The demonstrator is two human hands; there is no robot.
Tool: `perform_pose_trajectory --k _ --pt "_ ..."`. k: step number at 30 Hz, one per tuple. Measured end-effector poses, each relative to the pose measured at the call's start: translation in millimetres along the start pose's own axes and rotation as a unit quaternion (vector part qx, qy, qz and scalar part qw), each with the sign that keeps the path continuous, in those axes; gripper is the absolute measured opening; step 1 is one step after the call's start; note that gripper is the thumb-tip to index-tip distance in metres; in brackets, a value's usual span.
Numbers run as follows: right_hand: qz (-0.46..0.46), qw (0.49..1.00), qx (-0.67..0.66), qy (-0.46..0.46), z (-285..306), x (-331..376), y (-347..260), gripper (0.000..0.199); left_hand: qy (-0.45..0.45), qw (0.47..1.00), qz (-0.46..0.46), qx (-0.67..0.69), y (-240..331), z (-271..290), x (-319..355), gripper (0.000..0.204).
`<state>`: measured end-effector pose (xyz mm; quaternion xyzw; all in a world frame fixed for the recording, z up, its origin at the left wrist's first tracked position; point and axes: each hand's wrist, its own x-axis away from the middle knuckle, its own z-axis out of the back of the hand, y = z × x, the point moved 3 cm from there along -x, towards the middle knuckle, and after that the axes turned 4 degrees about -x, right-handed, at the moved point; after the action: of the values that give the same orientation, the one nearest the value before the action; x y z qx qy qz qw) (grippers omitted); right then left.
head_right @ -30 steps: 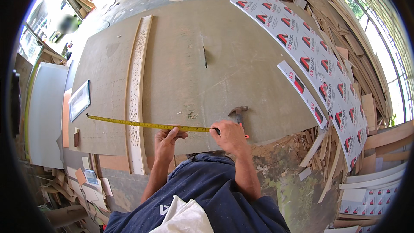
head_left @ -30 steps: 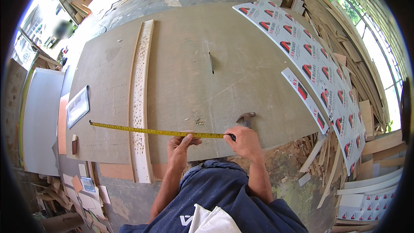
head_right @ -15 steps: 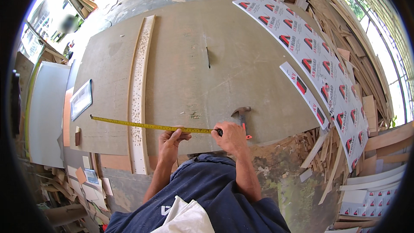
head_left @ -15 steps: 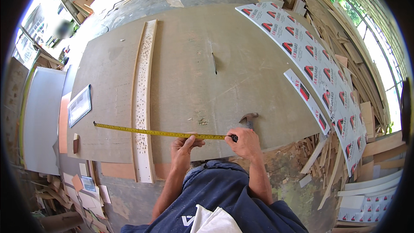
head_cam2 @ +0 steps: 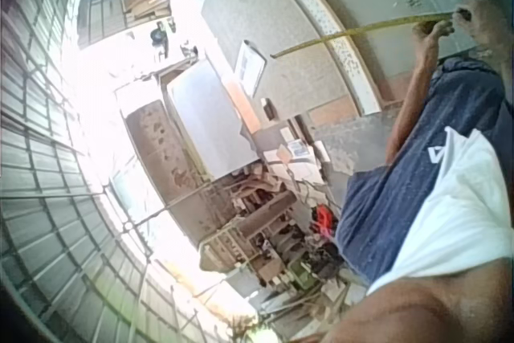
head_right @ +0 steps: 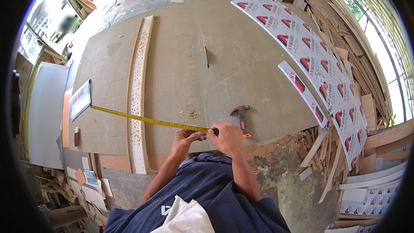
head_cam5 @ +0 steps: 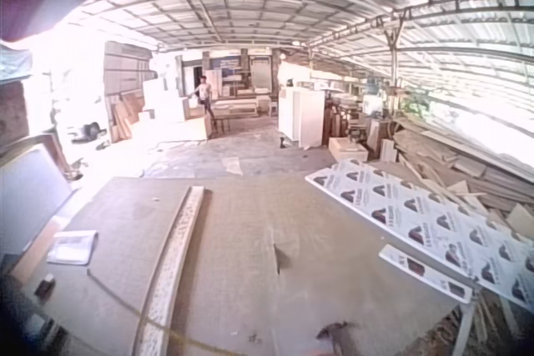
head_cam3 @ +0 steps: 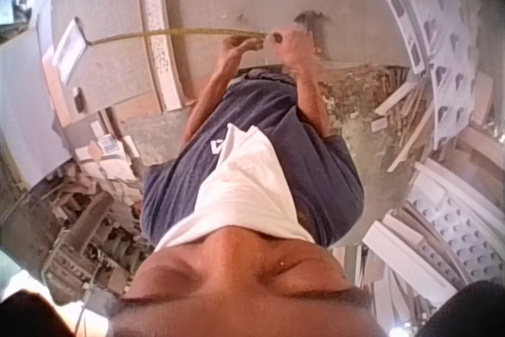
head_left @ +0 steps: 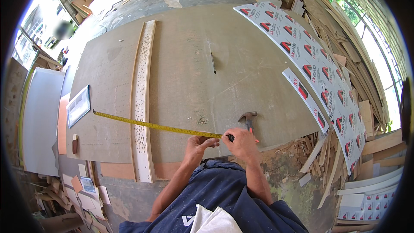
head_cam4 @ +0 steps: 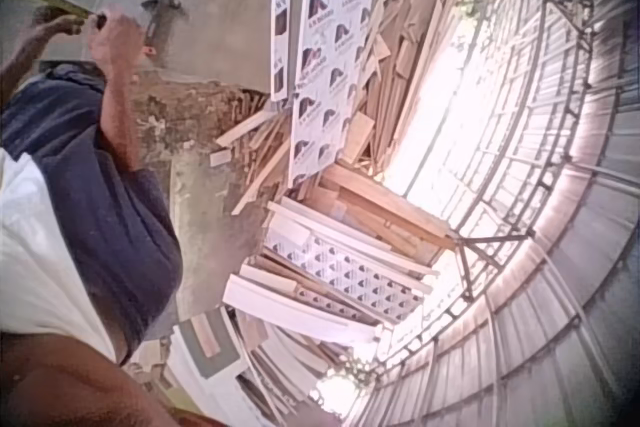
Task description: The person measures a large sheet of AN BOARD using a tape measure and a perforated wooden strip. They use a hammer to tap the strip into position and then lift the board to inspect it. The person then places the board back down and continues to measure and adjust the strip.
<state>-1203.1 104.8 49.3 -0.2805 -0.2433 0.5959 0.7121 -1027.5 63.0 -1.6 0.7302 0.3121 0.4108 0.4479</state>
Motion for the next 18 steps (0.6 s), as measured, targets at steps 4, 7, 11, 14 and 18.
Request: perform_pose_trajectory --k 4,7,11,14,18 --pt "-0.006 1.000 0.006 -0.001 -2.5 2.5 -5.8 0.023 -0.020 1.000 -0.001 -0.012 -8.6 -9.4 -2.1 0.019" --pt "-0.022 1.000 0.005 -0.008 -2.3 3.5 -6.6 0.024 -0.021 1.000 -0.006 -0.014 -8.2 -12.0 -1.6 0.019" --pt "-0.043 0.999 0.006 -0.020 -2.0 4.4 -7.2 0.024 -0.018 1.000 -0.016 -0.014 -8.5 -13.5 -0.5 0.019" --pt "-0.050 0.998 0.008 -0.030 -3.5 4.7 -5.0 0.024 -0.019 1.000 -0.017 -0.015 -10.6 -13.7 0.1 0.019" --pt "-0.044 0.999 -0.006 -0.032 -6.5 4.7 -3.2 0.025 -0.012 1.000 -0.019 -0.015 -11.8 -11.8 1.7 0.019"
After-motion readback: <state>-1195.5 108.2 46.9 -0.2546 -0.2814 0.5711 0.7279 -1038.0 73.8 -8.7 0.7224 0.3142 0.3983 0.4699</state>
